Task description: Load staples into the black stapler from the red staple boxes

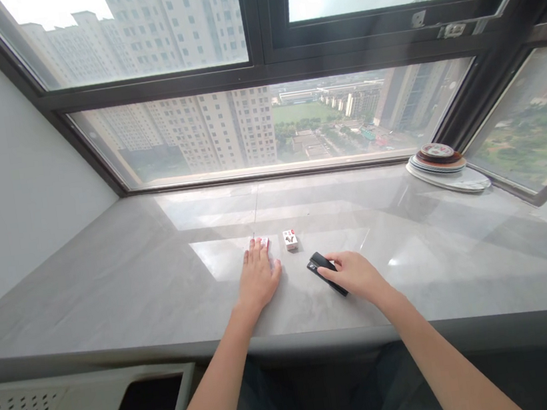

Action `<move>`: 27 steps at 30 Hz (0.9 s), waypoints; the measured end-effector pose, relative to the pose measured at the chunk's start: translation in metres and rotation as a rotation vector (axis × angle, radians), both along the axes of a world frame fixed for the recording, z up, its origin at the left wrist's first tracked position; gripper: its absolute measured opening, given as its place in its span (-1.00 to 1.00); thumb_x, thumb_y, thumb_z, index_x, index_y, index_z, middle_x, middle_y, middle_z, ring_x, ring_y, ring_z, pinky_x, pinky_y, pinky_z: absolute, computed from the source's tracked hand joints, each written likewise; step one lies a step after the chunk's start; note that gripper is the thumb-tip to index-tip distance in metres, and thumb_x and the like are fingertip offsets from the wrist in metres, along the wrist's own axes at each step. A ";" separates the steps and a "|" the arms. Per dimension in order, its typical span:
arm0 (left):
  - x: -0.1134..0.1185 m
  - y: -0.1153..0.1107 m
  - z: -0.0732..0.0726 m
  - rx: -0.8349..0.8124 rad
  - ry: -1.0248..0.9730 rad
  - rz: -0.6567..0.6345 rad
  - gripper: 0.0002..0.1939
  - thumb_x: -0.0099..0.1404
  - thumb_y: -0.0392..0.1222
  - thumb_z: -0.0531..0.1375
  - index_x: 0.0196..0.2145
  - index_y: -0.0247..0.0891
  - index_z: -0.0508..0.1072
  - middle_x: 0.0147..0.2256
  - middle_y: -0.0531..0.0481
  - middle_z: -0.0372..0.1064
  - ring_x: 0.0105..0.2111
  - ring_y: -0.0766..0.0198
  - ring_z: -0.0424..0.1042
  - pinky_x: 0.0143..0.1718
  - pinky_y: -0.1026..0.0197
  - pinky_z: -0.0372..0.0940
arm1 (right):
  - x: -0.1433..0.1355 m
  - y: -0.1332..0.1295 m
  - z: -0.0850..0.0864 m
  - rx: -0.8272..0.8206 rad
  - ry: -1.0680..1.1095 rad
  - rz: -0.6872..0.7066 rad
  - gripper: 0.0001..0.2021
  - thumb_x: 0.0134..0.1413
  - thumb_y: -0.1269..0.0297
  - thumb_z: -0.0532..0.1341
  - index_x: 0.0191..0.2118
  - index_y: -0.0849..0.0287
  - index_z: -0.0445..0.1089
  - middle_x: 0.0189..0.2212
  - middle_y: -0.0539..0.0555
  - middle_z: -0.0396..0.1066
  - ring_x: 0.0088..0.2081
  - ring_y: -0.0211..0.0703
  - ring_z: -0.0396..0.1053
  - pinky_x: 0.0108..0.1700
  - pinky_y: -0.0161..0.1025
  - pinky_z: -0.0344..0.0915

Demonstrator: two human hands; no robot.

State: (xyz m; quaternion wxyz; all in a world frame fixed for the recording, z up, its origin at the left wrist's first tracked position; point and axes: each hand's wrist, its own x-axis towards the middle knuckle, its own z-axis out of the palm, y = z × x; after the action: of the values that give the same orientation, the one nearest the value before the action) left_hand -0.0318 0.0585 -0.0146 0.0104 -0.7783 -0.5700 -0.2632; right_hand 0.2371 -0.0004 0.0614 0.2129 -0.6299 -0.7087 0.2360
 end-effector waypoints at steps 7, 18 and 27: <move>0.043 0.012 -0.006 -0.002 -0.001 -0.050 -0.34 0.54 0.00 -0.06 0.47 -0.29 -0.07 0.43 -0.30 -0.02 0.46 -0.05 -0.10 0.41 -0.19 -0.07 | 0.008 -0.027 -0.018 0.077 0.144 -0.178 -0.57 0.25 -0.09 0.15 -0.03 0.07 0.59 -0.63 -0.10 0.19 -0.52 -0.23 0.22 -0.44 -0.31 0.04; 0.068 -0.016 0.003 0.031 -0.074 -0.053 -0.56 0.56 -0.18 -0.12 0.31 -0.15 0.21 0.39 -0.26 0.06 0.44 -0.03 -0.04 0.37 -0.25 0.01 | -0.027 0.004 -0.038 -0.115 0.545 -0.235 -0.41 0.31 -0.09 0.09 0.21 0.29 0.40 -0.64 -0.09 0.24 -0.60 -0.22 0.30 -0.50 -0.34 0.21; 0.010 -0.056 0.001 0.030 -0.100 -0.002 -0.55 0.55 -0.22 -0.11 0.33 -0.11 0.17 0.40 -0.20 0.05 0.45 -0.04 -0.07 0.36 -0.29 0.04 | -0.103 0.002 -0.052 -0.296 0.812 0.058 -0.41 0.41 -0.11 0.02 0.39 0.07 0.17 -0.64 -0.11 0.29 -0.71 -0.30 0.21 -0.67 -0.42 0.17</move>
State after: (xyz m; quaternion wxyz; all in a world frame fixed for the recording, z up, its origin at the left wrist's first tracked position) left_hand -0.0218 0.0025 -0.0141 -0.0067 -0.7645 -0.5648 -0.3105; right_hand 0.1339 0.0014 0.0096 0.3749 -0.4896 -0.5434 0.5697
